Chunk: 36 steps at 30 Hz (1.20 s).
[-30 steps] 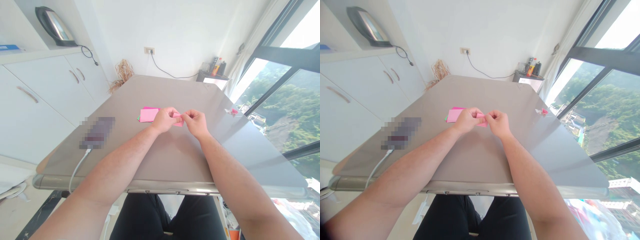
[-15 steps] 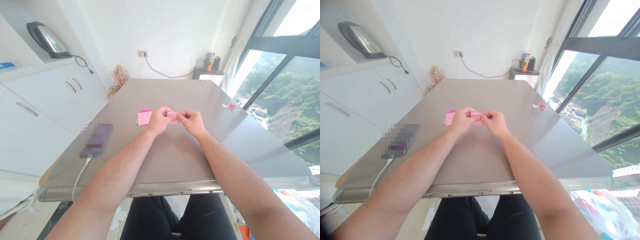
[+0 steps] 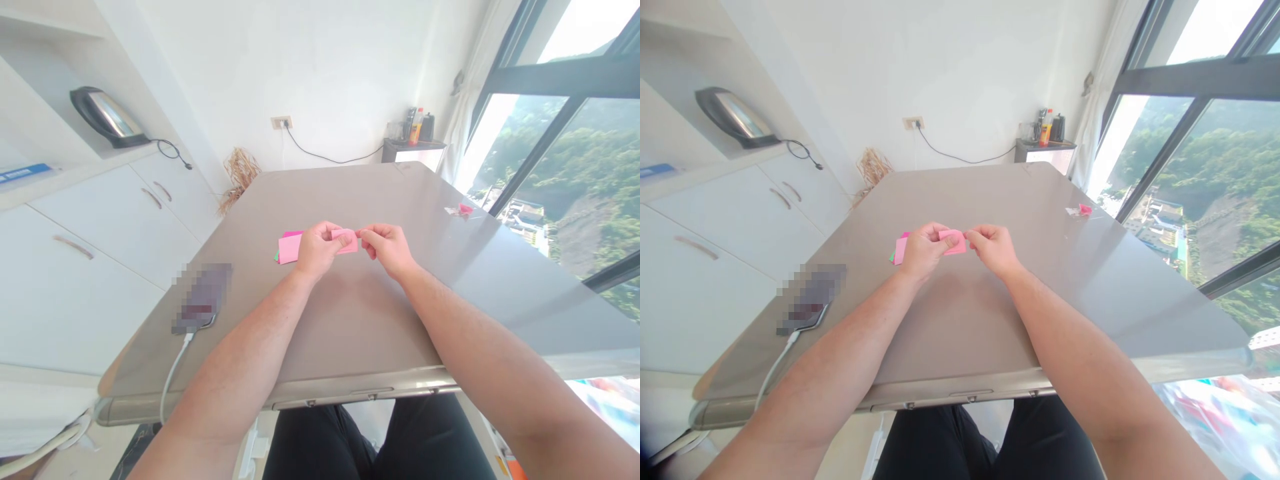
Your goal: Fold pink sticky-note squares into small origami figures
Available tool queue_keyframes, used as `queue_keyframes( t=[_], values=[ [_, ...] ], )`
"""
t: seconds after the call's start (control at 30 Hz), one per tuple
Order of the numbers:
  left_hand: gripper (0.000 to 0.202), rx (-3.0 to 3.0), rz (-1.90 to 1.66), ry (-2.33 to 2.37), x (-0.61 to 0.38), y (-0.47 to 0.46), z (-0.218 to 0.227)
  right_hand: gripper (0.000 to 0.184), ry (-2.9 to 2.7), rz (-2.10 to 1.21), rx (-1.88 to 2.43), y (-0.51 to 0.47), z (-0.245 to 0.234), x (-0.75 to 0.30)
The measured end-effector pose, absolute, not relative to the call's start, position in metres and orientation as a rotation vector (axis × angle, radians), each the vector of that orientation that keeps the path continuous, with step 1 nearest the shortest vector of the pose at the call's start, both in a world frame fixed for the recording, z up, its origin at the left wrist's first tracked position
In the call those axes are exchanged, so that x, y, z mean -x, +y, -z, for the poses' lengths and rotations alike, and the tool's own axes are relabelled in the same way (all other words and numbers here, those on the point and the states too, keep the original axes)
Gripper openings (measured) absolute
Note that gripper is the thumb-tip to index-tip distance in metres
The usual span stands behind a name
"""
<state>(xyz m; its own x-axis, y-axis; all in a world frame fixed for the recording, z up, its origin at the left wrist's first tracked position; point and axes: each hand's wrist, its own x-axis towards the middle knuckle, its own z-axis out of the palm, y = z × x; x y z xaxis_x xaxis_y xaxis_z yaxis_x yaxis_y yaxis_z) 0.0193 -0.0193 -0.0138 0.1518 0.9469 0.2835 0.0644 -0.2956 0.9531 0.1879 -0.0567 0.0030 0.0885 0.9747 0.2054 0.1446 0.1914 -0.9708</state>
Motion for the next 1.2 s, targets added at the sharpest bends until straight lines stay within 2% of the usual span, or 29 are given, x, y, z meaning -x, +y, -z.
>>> queue_keyframes(
  t=[0.43,0.63,0.8,1.2],
  values=[
    [0.036,-1.573,-1.266,0.961,-0.0201,-0.0177,0.0185,0.018,-1.385,-0.839,1.224,-0.054,0.0026,-0.1861],
    [0.024,-1.683,-1.128,0.933,-0.0182,-0.0201,0.0153,0.017,-1.554,-0.79,1.294,-0.0518,0.0015,-0.1927],
    [0.01,-1.653,-1.198,0.962,-0.0202,-0.0201,0.0146,0.019,-1.645,-0.808,1.317,-0.054,-0.0021,-0.1922],
    [0.007,-1.52,-1.306,0.944,-0.0213,-0.0185,0.0138,0.018,-1.587,-0.847,1.297,-0.0551,-0.0033,-0.192]
  ],
)
